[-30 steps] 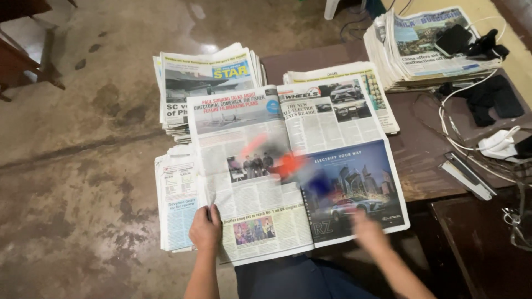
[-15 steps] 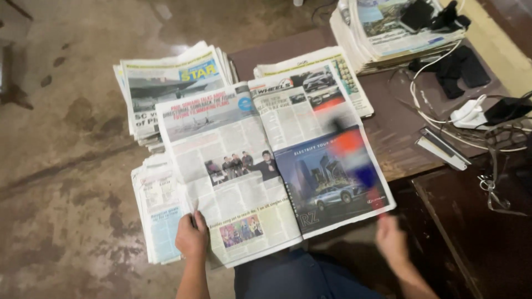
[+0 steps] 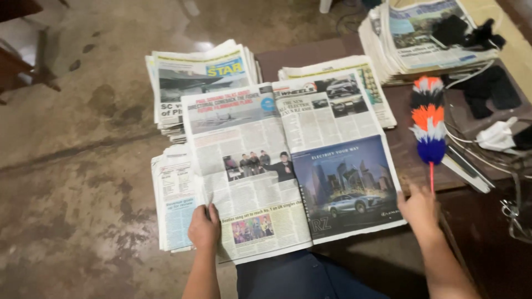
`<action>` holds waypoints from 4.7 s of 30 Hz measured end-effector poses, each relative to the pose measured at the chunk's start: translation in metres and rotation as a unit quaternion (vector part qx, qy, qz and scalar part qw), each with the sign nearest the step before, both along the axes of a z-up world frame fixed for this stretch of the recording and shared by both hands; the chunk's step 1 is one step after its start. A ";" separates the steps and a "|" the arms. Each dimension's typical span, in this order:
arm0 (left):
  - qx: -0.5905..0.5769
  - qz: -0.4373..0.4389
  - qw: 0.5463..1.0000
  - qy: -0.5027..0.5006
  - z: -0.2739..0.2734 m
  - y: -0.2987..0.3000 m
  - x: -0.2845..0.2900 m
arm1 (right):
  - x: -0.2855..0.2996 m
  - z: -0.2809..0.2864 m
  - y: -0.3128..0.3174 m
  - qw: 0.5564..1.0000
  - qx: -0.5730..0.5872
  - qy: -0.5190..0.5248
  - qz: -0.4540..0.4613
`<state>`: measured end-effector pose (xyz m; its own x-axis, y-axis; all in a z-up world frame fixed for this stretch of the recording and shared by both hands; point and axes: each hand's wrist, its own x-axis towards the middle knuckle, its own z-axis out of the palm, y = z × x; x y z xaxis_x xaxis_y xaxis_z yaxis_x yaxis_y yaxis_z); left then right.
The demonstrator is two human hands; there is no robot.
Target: Dusting and organizing stacks of newspapers using a duster.
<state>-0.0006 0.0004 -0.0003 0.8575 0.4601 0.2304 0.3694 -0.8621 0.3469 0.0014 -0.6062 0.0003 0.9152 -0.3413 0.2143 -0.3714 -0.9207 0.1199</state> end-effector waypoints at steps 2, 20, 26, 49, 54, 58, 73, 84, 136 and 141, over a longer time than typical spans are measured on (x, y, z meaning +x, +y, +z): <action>-0.004 -0.006 1.000 0.017 0.006 -0.002 0.001 | 0.008 0.002 0.012 0.954 0.285 0.081 -0.047; -0.057 -0.003 0.992 0.114 0.066 -0.023 0.031 | 0.003 0.069 0.067 0.971 0.213 -0.088 0.060; -0.404 -0.173 0.887 0.143 0.083 -0.122 0.078 | 0.018 0.231 0.257 0.877 0.442 0.154 0.110; -0.101 0.038 0.985 0.133 -0.020 0.013 0.022 | 0.037 0.007 0.134 0.933 0.220 0.170 0.231; 0.024 -0.071 0.997 -0.012 0.017 -0.011 0.011 | 0.042 -0.026 0.021 0.934 0.358 0.010 -0.005; 0.020 -0.061 0.998 -0.013 0.019 -0.010 0.007 | 0.006 -0.031 -0.046 0.992 0.073 -0.040 -0.094; -0.095 -0.177 0.969 0.142 -0.011 0.043 0.019 | -0.017 -0.020 0.014 0.950 0.234 -0.108 -0.175; -0.195 -0.255 0.922 0.216 -0.006 0.068 0.024 | -0.034 0.108 0.301 0.951 0.276 -0.115 -0.080; -0.027 -0.131 0.990 -0.042 0.004 0.012 0.004 | -0.096 -0.041 0.018 0.968 0.175 -0.182 0.004; 0.007 -0.131 0.989 -0.070 -0.007 0.013 -0.001 | -0.115 -0.064 0.052 0.934 0.252 -0.176 0.184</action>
<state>-0.0012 0.0138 -0.0072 0.9060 0.2220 0.3605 0.0814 -0.9270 0.3662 -0.1133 -0.5545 -0.0641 0.8934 -0.1575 0.4208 0.0458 -0.8998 -0.4339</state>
